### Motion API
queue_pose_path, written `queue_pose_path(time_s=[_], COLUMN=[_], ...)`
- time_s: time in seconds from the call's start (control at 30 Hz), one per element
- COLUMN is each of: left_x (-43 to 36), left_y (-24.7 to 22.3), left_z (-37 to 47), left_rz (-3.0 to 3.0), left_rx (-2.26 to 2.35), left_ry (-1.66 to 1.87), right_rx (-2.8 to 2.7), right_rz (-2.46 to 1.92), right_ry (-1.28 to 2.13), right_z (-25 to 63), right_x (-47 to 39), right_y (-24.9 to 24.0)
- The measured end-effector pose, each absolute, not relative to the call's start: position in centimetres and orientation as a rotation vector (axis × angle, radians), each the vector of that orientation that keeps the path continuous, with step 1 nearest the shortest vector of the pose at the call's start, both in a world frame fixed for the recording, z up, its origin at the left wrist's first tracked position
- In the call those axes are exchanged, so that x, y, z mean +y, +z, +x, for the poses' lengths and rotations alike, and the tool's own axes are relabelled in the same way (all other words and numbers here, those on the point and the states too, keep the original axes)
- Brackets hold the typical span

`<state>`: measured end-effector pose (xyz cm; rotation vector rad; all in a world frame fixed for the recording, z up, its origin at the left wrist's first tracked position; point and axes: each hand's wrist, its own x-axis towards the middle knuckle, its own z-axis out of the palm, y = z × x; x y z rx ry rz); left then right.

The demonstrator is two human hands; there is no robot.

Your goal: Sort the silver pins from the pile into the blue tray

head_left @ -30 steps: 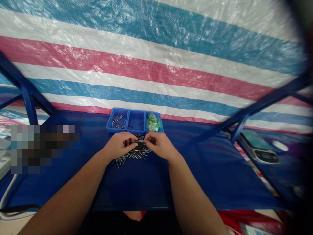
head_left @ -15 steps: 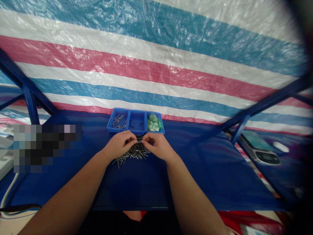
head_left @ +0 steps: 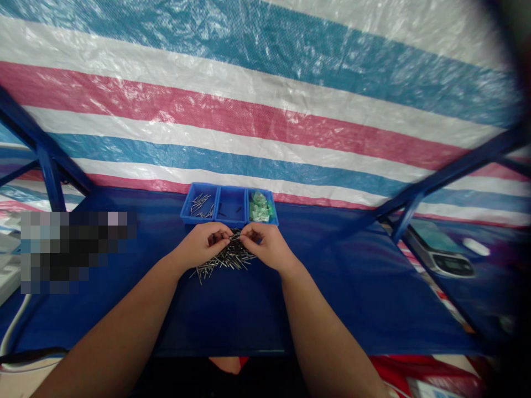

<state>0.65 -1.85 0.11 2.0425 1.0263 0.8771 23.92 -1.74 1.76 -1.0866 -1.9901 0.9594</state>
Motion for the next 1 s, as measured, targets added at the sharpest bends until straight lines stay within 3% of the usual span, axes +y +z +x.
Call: queue_pose_path(time_s=[0.27,0.47,0.8,1.0], left_x=[-0.2,0.6,-1.6,-1.9], left_y=[-1.2,-2.1,-0.3,-0.1], left_z=[-0.9,-1.4,0.2,0.8], left_rz=[1.744,1.567,2.153,2.231], left_rx=[1.512,1.673,1.124,1.049], left_ry=[1.331,1.406,0.988,0.918], right_rx=[-1.948,-1.952,-1.838,-1.815], right_rz=[-1.078,-1.096,-1.066,-1.026], right_ry=[0.966,0.969,1.033,1.114], right_z=[24.0,24.0,24.4,24.2], right_x=[-1.5,-1.4,-1.2,-1.2], right_y=[1.4,1.3,0.9,0.3])
